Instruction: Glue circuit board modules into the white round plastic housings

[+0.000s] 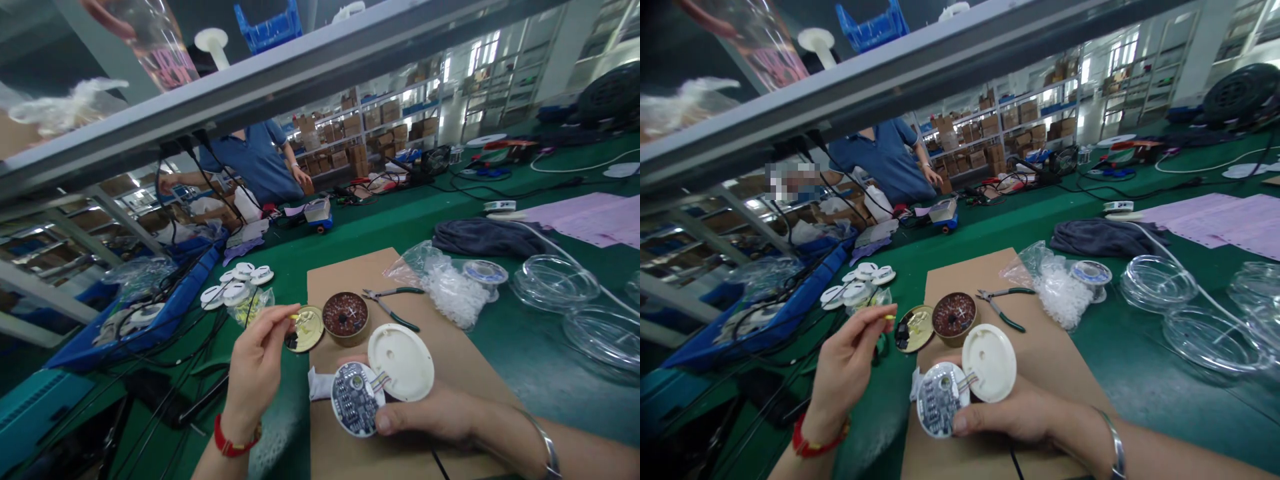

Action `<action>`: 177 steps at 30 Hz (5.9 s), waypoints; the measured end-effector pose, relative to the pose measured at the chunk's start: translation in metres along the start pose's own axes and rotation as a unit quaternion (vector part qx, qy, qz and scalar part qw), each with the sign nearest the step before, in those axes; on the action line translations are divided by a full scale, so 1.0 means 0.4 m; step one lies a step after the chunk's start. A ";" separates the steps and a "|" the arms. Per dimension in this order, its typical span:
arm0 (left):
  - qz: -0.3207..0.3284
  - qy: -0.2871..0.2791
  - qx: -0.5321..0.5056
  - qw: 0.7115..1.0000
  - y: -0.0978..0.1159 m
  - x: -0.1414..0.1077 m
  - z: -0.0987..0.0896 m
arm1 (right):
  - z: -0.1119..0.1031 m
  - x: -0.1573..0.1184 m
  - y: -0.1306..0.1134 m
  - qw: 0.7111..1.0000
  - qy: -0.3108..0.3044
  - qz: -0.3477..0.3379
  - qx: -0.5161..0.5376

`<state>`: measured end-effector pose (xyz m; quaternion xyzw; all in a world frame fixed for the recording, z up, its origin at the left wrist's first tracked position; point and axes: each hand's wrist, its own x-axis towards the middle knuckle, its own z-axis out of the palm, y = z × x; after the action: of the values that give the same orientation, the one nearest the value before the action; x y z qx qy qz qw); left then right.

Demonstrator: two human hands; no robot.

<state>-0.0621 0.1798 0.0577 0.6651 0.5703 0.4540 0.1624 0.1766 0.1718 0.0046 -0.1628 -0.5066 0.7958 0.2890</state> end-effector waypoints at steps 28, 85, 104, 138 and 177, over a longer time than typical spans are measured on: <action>0.281 -0.130 0.022 0.951 0.053 -0.096 0.066 | -0.002 0.002 -0.002 0.991 0.044 -0.020 -0.126; -0.165 -0.135 -0.436 0.874 0.062 -0.097 0.117 | 0.003 0.012 -0.031 0.970 0.190 -0.153 -0.023; -0.229 -0.083 -0.401 0.883 0.080 -0.080 0.132 | 0.021 0.010 -0.039 0.963 0.253 -0.056 -0.067; -0.065 -0.090 -0.207 0.972 0.065 -0.144 0.149 | 0.070 0.023 0.001 0.944 0.299 -0.122 0.064; 0.175 -0.077 0.094 0.977 0.042 -0.135 0.158 | 0.025 0.019 0.083 0.961 0.250 -0.105 0.046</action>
<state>0.0015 0.1448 0.0138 0.7999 0.4708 0.3673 0.0605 0.1553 0.1588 -0.0205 -0.2889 -0.3949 0.7176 0.4956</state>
